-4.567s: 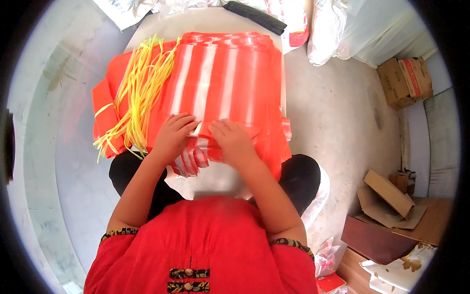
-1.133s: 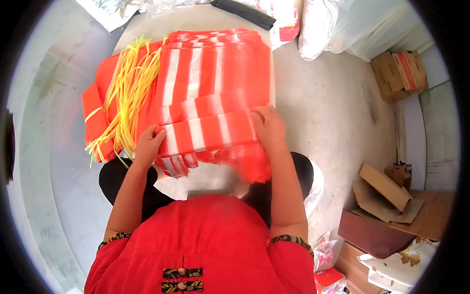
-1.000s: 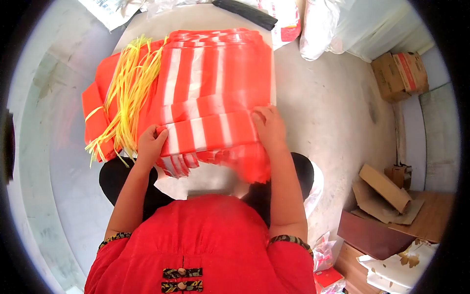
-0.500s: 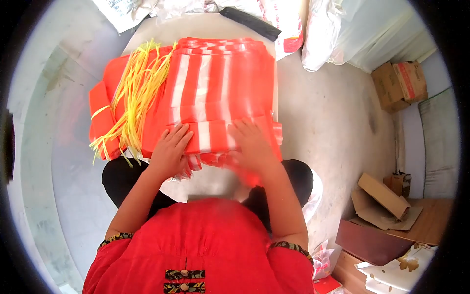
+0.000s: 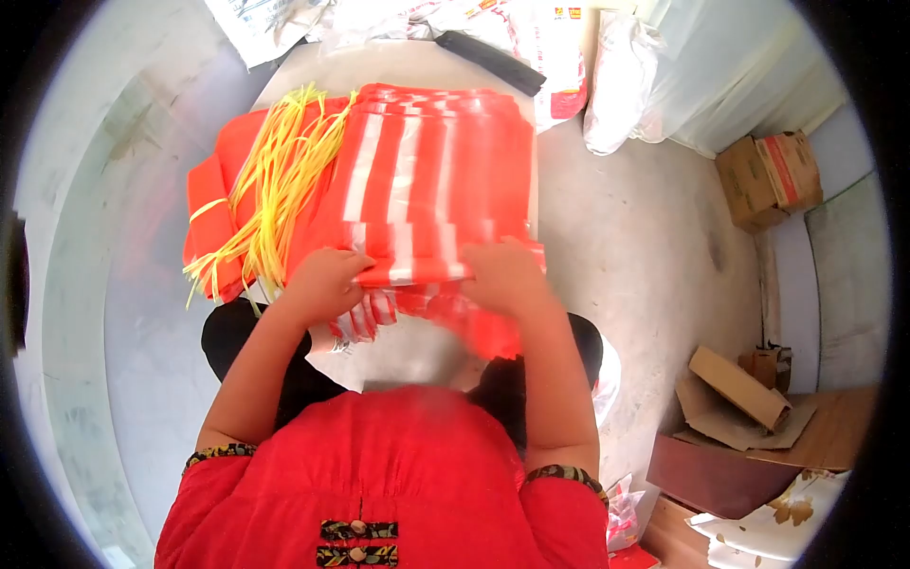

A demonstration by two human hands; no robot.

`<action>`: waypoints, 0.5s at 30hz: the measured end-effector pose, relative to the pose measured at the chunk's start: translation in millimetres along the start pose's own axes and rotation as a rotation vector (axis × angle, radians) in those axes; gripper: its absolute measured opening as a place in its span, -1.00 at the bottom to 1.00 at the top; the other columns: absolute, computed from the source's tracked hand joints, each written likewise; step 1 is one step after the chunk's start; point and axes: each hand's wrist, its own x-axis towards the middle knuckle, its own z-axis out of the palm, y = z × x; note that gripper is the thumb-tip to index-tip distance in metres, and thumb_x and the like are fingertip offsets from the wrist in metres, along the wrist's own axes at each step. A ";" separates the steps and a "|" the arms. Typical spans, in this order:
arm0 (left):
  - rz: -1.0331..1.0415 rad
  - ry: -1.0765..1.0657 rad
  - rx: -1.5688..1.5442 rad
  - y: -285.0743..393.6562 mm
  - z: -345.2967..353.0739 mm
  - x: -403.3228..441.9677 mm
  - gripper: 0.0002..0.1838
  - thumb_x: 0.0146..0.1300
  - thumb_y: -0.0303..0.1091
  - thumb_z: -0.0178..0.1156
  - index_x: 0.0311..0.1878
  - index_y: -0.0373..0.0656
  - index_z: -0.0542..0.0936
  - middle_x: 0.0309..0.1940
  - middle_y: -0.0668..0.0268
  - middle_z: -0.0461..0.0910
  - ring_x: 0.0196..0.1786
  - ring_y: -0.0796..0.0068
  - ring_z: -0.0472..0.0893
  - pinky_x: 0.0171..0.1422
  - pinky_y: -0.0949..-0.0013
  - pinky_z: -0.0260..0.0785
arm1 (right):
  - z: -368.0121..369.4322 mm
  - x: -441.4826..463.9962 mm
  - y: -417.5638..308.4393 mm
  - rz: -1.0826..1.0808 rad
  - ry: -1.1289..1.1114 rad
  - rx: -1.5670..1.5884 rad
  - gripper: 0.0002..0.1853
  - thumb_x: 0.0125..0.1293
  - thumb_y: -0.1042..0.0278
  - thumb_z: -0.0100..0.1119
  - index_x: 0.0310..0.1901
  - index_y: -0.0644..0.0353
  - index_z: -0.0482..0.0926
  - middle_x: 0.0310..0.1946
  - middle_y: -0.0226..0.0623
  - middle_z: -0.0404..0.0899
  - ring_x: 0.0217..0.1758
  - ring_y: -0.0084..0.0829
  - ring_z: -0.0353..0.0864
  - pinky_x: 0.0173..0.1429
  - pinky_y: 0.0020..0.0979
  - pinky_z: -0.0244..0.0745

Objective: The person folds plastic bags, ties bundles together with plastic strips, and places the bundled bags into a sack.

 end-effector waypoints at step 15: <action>0.245 0.292 0.247 1.4 62.0 45.5 -0.23 0.12 -0.46 0.30 0.50 -0.21 0.43 0.55 0.14 0.39 0.64 0.10 0.31 0.66 -0.08 0.15 | 72.8 50.1 5.5 -0.357 0.398 -0.079 -0.21 0.17 0.28 0.51 0.47 0.02 0.44 0.51 -0.23 0.40 0.59 -0.11 0.33 0.66 0.09 0.14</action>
